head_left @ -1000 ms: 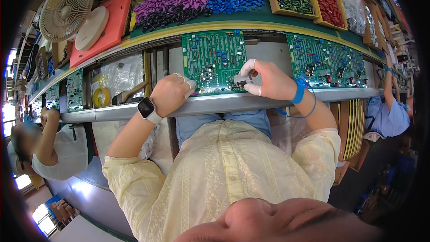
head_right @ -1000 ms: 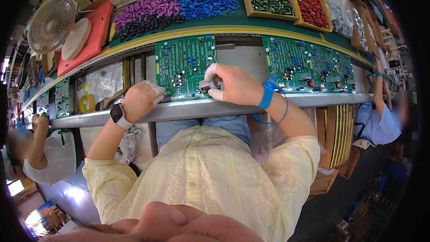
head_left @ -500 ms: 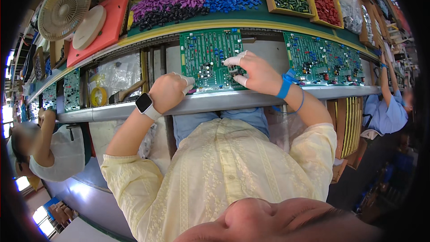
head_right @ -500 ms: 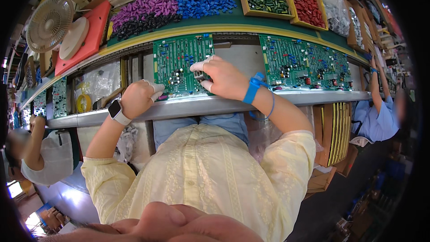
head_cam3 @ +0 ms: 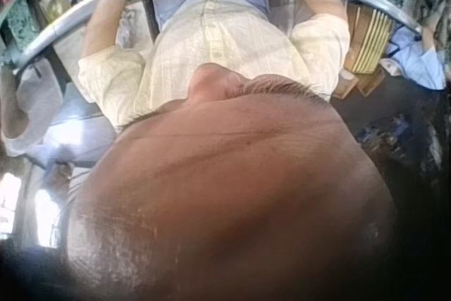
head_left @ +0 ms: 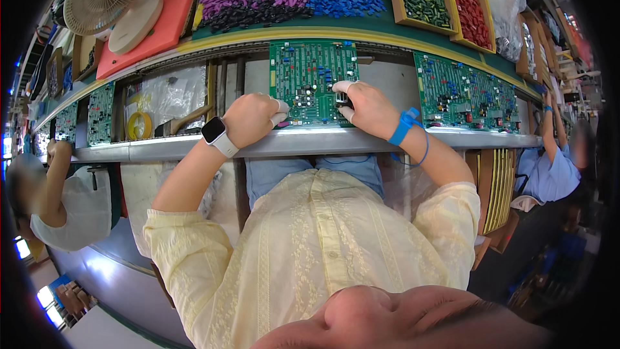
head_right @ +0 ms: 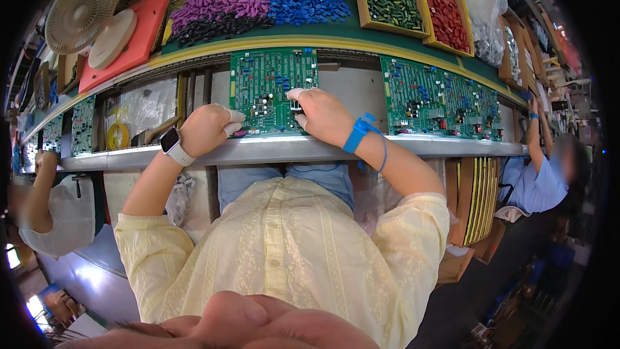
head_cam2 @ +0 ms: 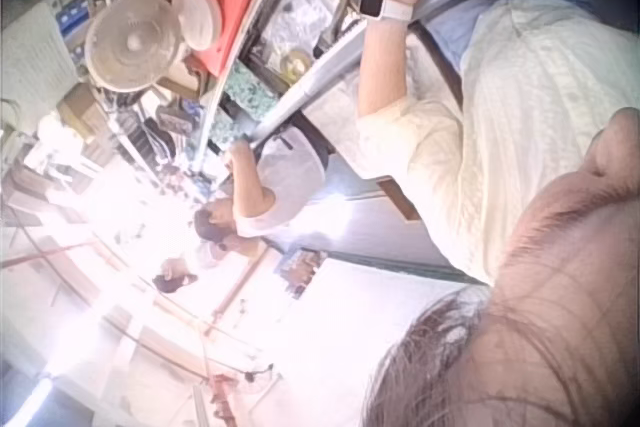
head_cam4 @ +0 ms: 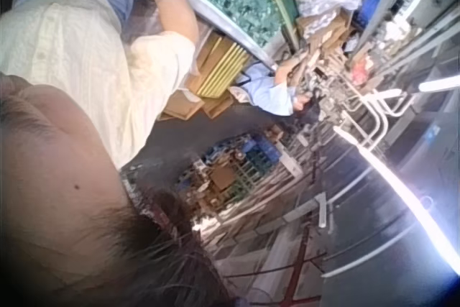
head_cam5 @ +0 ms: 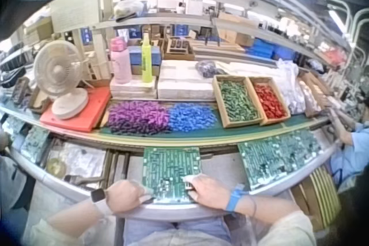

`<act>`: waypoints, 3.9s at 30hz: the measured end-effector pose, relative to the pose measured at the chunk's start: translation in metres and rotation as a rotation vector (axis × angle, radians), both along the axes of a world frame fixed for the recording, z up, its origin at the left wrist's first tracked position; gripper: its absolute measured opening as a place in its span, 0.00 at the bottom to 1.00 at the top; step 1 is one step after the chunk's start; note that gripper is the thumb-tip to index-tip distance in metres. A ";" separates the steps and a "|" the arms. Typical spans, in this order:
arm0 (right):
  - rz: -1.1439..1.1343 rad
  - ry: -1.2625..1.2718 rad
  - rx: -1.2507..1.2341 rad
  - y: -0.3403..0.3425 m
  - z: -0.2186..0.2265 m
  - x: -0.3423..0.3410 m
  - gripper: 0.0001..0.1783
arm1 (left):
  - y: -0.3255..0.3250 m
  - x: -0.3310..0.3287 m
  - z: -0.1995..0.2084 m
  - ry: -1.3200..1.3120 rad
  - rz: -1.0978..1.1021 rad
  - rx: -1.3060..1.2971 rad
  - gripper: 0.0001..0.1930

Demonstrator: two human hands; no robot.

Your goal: Manually insert and secure electronic components onto printed circuit boards on an assembly line.

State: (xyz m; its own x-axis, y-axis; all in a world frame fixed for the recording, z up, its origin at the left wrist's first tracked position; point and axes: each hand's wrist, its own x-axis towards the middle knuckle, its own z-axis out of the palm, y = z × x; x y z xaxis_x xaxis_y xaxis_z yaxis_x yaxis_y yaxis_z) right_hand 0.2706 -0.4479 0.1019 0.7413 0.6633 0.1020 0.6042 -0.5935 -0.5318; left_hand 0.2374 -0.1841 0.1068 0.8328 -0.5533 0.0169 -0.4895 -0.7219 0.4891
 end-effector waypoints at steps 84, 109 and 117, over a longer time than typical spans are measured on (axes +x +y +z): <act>-0.771 -0.359 -0.670 -0.185 -0.018 0.002 0.11 | 0.449 -0.068 -0.069 -0.006 1.203 0.350 0.27; -0.296 -0.402 -0.015 0.009 -0.038 0.168 0.16 | 0.204 -0.041 -0.026 0.542 0.904 -0.432 0.21; -0.224 -0.387 0.044 -0.001 -0.033 0.164 0.11 | 0.116 -0.009 -0.019 0.532 0.522 -0.263 0.23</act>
State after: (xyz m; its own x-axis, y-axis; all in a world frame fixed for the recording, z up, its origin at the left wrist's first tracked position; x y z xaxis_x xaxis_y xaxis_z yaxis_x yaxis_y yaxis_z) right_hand 0.4350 -0.4492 0.0692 0.7681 0.4793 0.4247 0.6225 -0.7143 -0.3197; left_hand 0.2281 -0.0683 0.0881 0.9168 -0.1213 -0.3805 0.2285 -0.6221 0.7489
